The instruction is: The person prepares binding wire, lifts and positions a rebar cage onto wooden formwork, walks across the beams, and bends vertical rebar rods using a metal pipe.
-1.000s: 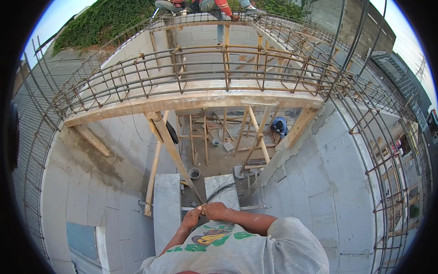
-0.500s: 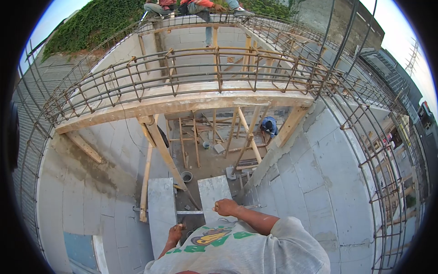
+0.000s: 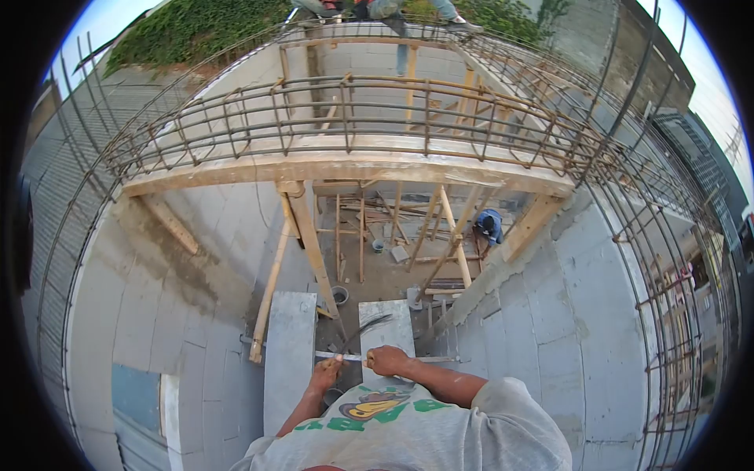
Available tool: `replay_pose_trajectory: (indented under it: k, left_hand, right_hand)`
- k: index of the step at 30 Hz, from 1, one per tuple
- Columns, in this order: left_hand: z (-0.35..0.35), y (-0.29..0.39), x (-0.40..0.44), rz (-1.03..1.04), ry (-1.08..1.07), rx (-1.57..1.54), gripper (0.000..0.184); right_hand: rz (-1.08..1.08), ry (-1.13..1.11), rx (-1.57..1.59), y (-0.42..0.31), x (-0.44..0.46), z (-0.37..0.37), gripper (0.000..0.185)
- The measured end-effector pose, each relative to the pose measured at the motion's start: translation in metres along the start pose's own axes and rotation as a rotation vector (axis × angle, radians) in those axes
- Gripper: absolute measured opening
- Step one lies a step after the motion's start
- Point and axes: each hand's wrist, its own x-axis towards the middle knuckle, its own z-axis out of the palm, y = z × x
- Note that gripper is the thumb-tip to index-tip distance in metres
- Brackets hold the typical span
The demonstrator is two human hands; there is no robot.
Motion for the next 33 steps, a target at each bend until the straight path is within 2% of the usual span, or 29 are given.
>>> replay_pose_trajectory:
  k: [6,9,12,17,20,23,27,28,30,33]
  left_hand:
    - [0.004,0.039,-0.007,0.091,-0.102,-0.011,0.052]
    - [0.005,0.038,0.004,0.078,-0.146,-0.105,0.053]
    - [0.002,0.055,0.006,0.011,-0.198,-0.236,0.053]
    - [0.003,0.075,0.004,-0.02,-0.246,-0.288,0.053]
    - [0.004,0.076,0.004,0.05,-0.267,-0.288,0.05]
    - [0.016,0.085,-0.004,0.098,-0.074,-0.328,0.047]
    - [0.02,0.04,0.02,-0.034,-0.152,-0.026,0.046]
    - [0.021,0.046,0.014,-0.022,-0.137,0.02,0.05]
    - [0.023,0.049,0.006,-0.056,-0.157,-0.078,0.05]
    - [0.027,0.052,0.01,0.005,-0.165,-0.115,0.049]
  right_hand:
    - [-0.114,-0.016,0.033,0.0,0.007,0.01,0.04]
    - [-0.217,-0.123,0.055,0.007,0.019,0.025,0.042]
    - [-0.103,-0.248,0.28,-0.013,0.009,0.018,0.043]
    - [-0.046,-0.226,0.462,-0.031,-0.003,0.013,0.042]
    - [-0.043,-0.228,0.565,-0.024,0.004,0.022,0.038]
    - [0.044,-0.172,0.774,-0.019,-0.006,0.021,0.033]
    - [0.121,-0.036,1.109,-0.024,-0.032,0.017,0.031]
    - [0.09,-0.006,1.079,-0.021,-0.035,0.019,0.031]
    - [0.027,0.05,1.012,-0.014,-0.039,0.025,0.032]
    - [0.05,0.012,0.666,-0.012,-0.041,0.022,0.03]
